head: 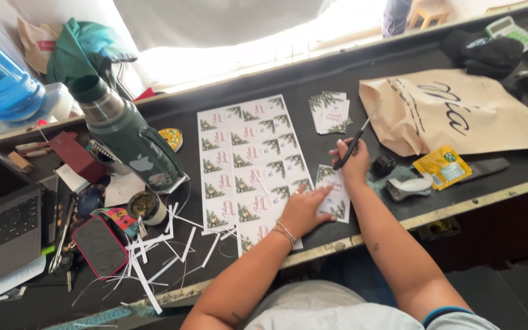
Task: Cutting out individual cards from a printed sheet using scissors
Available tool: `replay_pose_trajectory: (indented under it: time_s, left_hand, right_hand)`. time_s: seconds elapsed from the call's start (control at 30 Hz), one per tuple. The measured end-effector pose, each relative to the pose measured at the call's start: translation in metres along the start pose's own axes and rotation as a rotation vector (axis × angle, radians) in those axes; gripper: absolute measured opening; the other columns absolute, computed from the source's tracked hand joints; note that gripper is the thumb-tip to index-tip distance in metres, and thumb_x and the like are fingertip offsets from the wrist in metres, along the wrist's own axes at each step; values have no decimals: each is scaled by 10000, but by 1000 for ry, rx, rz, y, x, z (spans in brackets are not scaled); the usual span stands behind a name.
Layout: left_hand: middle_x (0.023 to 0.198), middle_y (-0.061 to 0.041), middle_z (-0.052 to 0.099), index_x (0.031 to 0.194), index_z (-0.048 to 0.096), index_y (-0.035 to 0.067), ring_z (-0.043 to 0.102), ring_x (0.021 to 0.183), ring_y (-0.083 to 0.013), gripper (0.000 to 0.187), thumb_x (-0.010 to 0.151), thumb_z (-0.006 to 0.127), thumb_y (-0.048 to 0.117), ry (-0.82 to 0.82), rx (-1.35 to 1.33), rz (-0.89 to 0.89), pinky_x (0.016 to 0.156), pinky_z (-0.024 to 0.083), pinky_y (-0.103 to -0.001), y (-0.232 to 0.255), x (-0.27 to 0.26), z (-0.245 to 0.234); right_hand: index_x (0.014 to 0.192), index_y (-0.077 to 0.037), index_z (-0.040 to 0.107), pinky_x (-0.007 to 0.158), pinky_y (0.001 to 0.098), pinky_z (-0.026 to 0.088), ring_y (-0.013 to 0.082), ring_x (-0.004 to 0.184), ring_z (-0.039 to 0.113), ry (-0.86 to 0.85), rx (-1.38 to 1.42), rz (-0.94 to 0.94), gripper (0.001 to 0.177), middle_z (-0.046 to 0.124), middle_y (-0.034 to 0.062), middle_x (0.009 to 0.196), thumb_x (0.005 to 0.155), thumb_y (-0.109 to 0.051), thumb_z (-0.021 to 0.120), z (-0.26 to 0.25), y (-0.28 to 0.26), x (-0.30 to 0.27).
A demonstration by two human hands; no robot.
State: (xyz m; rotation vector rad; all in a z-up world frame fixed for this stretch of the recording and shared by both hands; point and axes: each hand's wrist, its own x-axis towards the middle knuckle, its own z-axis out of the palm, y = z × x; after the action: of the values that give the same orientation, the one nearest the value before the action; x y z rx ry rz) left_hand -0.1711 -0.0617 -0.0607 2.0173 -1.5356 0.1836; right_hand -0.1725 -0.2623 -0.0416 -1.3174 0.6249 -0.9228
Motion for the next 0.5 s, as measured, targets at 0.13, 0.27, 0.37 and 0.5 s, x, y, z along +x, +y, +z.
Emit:
replay_pose_trajectory:
  time_s: [0.13, 0.27, 0.37, 0.5]
  left_hand:
    - [1089, -116, 750, 1407, 600, 191, 736, 1056, -253, 661, 842, 696, 520, 99, 131, 173, 1128, 450, -505, -8, -3, 26]
    - [1002, -87, 747, 1344, 627, 163, 759, 944, -230, 603, 901, 583, 570, 189, 170, 251, 1085, 502, -452, -14, -4, 43]
    - [888, -40, 732, 1290, 636, 166, 760, 841, -196, 485, 957, 543, 506, 228, 187, 271, 1027, 556, -409, -10, -8, 53]
    - [865, -8, 711, 1266, 644, 206, 754, 791, -189, 299, 1010, 545, 325, 327, 283, 277, 1039, 561, -436, -15, -6, 57]
  right_hand:
    - [1015, -110, 608, 421, 250, 517, 192, 451, 662, -49, -74, -18, 190, 699, 150, 639, 932, -159, 771, 1, 3, -3]
    - [1017, -113, 625, 418, 261, 534, 195, 451, 666, -26, -81, 26, 175, 684, 152, 618, 930, -158, 771, 0, 11, 5]
    - [1028, -118, 613, 422, 263, 539, 195, 464, 665, -23, -43, 44, 165, 674, 152, 621, 946, -159, 750, -2, 11, 3]
    - [1040, -110, 590, 431, 265, 542, 196, 475, 659, -67, 29, 70, 175, 664, 156, 631, 959, -153, 739, -5, 12, 6]
